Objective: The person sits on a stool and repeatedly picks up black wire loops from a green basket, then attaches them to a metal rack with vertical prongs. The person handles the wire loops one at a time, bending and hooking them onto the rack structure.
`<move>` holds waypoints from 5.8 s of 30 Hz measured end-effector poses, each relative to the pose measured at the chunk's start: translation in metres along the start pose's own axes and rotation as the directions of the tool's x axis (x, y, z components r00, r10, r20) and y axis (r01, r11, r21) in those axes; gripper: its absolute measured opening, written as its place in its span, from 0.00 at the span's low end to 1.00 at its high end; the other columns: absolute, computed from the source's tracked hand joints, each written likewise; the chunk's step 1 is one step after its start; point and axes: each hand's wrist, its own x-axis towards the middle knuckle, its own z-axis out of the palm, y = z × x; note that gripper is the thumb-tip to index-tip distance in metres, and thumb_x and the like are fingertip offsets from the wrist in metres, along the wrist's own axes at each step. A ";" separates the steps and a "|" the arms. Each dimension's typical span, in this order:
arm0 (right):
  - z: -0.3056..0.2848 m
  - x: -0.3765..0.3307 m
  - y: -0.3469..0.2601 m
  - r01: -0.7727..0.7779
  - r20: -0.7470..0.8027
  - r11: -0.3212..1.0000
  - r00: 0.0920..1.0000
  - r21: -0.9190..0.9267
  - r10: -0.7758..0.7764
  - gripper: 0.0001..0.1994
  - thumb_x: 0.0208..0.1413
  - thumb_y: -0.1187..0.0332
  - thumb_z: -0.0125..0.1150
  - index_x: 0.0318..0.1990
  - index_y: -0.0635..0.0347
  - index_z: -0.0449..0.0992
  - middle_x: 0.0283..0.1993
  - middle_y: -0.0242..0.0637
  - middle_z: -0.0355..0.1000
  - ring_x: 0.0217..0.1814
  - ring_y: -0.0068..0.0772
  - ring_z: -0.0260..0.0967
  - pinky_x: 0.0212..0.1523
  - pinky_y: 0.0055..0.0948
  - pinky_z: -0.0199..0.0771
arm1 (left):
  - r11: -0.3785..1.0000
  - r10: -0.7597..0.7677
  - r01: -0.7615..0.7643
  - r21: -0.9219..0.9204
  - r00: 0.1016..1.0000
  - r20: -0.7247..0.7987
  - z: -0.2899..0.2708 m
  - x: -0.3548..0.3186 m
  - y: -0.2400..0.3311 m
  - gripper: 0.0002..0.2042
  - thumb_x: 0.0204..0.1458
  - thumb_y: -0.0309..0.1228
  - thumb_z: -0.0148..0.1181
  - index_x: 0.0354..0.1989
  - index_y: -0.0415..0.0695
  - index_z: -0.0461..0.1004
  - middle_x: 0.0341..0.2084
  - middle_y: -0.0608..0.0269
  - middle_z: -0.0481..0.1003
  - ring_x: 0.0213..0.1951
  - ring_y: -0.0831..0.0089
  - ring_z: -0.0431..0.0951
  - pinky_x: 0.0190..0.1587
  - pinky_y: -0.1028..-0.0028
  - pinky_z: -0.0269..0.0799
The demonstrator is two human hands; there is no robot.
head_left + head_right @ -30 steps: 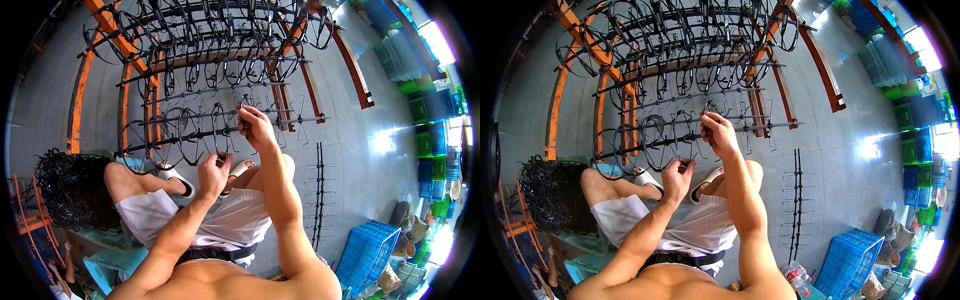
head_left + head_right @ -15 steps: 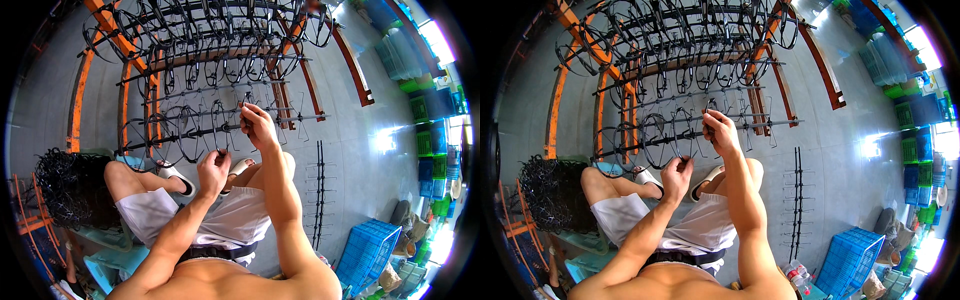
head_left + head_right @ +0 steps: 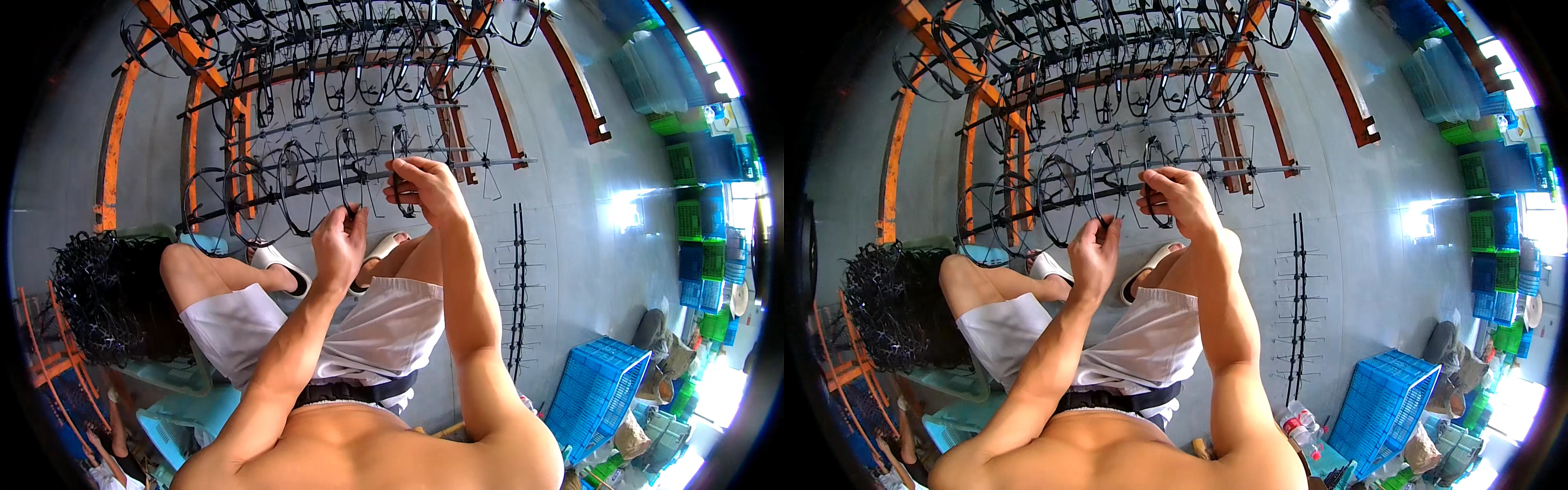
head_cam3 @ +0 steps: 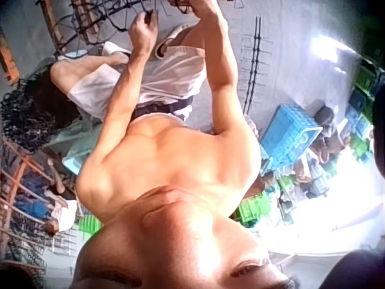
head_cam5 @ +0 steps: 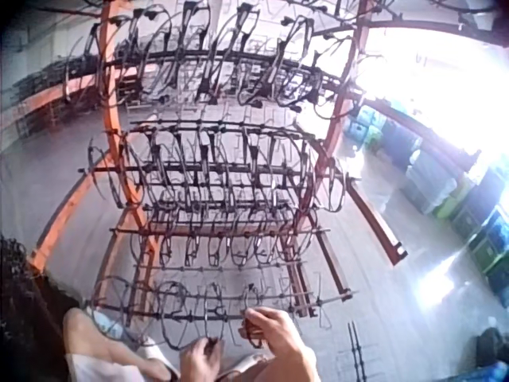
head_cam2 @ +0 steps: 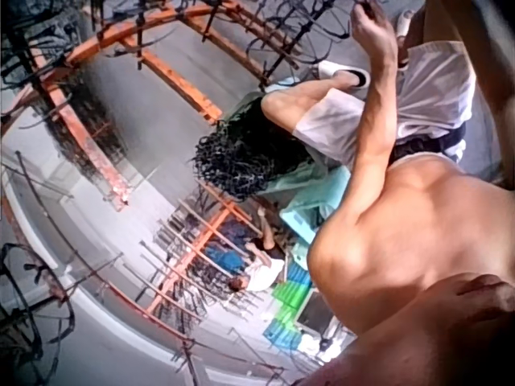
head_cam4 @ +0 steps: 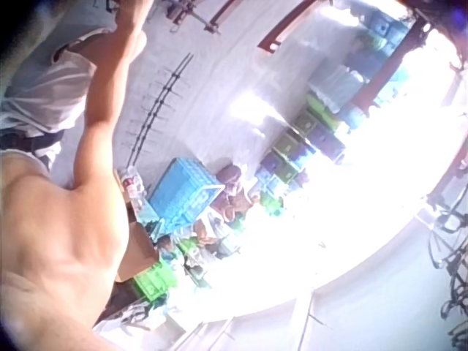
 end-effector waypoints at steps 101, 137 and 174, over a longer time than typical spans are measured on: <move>-0.040 -0.129 -0.035 0.490 0.078 0.605 0.733 0.628 -0.675 0.10 0.60 0.65 0.52 0.42 0.59 0.64 0.28 0.36 0.62 0.18 0.26 0.56 0.16 0.24 0.61 | -0.011 0.091 0.218 -0.976 0.972 0.216 -0.335 -0.123 -0.051 0.36 0.58 0.38 0.52 0.69 0.61 0.36 0.24 0.67 0.64 0.22 0.76 0.64 0.29 0.73 0.63; -0.142 0.005 -0.019 0.274 -0.091 0.938 0.961 0.213 -0.260 0.05 0.56 0.69 0.59 0.35 0.58 0.69 0.28 0.33 0.70 0.23 0.21 0.65 0.22 0.20 0.65 | 0.897 0.371 -0.394 0.198 0.917 0.143 0.056 -0.012 0.029 0.11 0.47 0.24 0.62 0.38 0.39 0.70 0.22 0.48 0.72 0.25 0.54 0.75 0.26 0.65 0.72; -0.138 0.012 -0.020 0.281 -0.099 0.913 0.960 0.294 -0.263 0.05 0.56 0.69 0.59 0.34 0.58 0.69 0.27 0.33 0.69 0.23 0.21 0.64 0.22 0.19 0.63 | 0.895 0.419 -0.419 0.150 0.907 0.035 0.059 -0.009 0.021 0.05 0.49 0.25 0.61 0.31 0.37 0.74 0.24 0.52 0.76 0.26 0.58 0.77 0.29 0.68 0.74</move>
